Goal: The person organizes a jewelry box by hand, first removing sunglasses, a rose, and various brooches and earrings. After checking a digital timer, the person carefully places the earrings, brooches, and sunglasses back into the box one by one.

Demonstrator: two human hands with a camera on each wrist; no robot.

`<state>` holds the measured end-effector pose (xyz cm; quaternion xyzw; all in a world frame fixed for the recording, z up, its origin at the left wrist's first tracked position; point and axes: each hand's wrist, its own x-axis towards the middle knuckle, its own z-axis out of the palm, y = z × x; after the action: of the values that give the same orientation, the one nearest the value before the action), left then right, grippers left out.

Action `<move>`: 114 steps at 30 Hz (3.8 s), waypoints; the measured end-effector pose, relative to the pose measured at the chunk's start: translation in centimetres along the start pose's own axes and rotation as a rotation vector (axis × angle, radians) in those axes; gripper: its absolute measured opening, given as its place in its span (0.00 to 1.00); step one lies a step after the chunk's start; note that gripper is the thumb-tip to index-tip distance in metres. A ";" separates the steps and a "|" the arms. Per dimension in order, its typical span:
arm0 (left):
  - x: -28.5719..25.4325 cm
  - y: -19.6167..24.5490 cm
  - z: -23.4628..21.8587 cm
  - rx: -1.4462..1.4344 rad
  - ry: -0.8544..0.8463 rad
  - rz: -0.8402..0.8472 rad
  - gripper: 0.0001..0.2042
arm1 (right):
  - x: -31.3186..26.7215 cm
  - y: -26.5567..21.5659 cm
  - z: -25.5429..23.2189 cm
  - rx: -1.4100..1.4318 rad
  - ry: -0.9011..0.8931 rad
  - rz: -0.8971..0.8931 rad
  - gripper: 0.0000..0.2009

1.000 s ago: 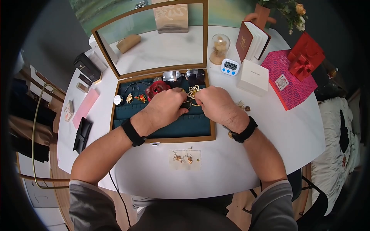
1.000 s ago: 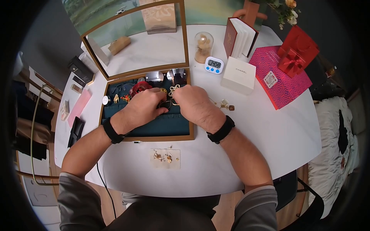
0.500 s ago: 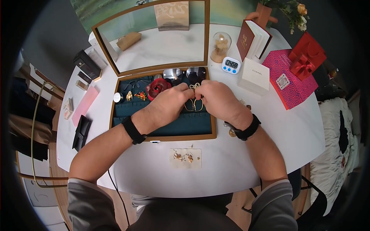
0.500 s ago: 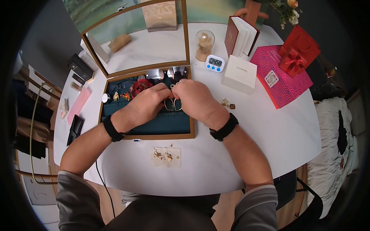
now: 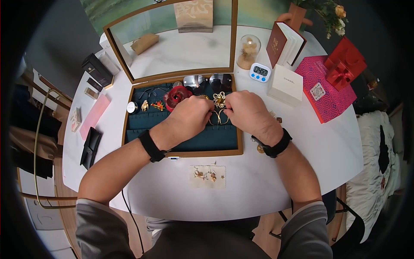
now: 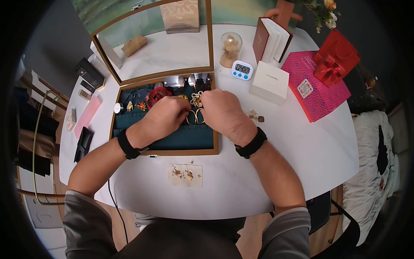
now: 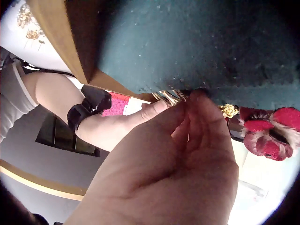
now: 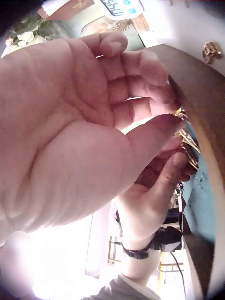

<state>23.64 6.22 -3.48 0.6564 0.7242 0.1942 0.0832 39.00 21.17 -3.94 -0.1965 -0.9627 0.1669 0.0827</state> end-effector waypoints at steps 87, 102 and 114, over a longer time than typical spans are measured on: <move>0.5 -1.7 -2.1 0.437 -0.016 0.575 0.05 | 0.1 -0.3 1.5 -0.019 0.110 -0.169 0.03; 2.1 -1.3 -1.0 0.257 -0.073 0.568 0.09 | -0.1 0.9 -3.8 0.044 0.426 -0.079 0.01; 3.5 -0.3 -0.4 0.312 -0.126 0.531 0.08 | -0.2 0.3 -4.1 -0.014 0.388 0.021 0.03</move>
<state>22.78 9.60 -2.72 0.8382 0.5419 0.0546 -0.0275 40.20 22.59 -0.24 -0.2356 -0.9277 0.1199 0.2636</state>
